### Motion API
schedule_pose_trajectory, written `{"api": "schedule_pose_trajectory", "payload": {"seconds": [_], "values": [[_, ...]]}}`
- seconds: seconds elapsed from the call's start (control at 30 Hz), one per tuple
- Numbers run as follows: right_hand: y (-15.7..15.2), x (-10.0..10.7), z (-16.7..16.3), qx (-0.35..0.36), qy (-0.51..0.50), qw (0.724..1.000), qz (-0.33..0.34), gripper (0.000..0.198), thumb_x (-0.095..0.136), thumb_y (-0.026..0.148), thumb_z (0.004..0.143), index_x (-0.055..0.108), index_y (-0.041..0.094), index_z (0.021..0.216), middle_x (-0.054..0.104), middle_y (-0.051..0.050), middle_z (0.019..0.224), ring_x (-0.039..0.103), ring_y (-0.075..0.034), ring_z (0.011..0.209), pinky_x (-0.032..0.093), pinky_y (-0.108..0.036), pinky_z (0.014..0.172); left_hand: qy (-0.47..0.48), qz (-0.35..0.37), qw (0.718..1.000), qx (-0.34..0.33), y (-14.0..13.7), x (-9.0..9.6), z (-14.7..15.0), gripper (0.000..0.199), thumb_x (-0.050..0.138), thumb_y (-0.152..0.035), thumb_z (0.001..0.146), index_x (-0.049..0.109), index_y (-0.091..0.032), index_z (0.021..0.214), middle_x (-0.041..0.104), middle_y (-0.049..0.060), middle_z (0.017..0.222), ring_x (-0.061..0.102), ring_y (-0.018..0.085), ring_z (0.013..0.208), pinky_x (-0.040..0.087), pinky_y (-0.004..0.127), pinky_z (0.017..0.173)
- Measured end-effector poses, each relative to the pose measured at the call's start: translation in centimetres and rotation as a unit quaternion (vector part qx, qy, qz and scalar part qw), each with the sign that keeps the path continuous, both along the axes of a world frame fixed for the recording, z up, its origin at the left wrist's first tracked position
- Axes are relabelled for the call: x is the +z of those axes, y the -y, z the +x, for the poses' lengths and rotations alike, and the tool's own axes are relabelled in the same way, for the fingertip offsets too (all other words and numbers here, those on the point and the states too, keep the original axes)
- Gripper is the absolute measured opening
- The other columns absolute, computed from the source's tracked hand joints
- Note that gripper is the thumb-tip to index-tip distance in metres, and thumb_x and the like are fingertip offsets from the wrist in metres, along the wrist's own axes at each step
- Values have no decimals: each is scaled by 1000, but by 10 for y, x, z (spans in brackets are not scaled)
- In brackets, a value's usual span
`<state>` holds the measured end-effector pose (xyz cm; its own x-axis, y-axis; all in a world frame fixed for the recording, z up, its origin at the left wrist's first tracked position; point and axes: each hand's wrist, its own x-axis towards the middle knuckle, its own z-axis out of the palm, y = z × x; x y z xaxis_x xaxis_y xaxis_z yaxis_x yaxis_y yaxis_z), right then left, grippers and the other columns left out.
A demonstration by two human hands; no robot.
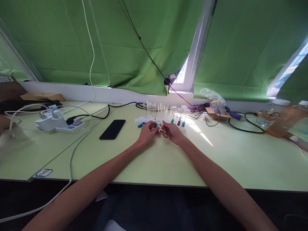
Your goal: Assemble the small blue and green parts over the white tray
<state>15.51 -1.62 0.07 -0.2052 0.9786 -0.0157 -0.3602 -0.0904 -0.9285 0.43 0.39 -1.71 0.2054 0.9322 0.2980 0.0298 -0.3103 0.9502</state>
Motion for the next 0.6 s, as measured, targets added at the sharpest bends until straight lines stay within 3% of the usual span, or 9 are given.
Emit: {"api": "schedule_pose_trajectory", "payload": {"seconds": [0.37,0.6], "values": [[-2,-4,1,-59,-36,998,12,45,86,46,57,58,19,79,53,7,54,49,-8,44,31,-21,41,13,-4,1000,-6,-1,-1,1,36,75,-41,71,53,-18,88,64,1,76,69,19,61,57,38,67],[-1,-4,0,-8,-64,995,74,38,81,48,65,67,16,79,54,5,58,50,-7,47,34,-22,44,28,-18,999,-23,3,2,1,39,77,-42,70,54,-17,89,65,1,72,68,19,60,56,37,68]]}}
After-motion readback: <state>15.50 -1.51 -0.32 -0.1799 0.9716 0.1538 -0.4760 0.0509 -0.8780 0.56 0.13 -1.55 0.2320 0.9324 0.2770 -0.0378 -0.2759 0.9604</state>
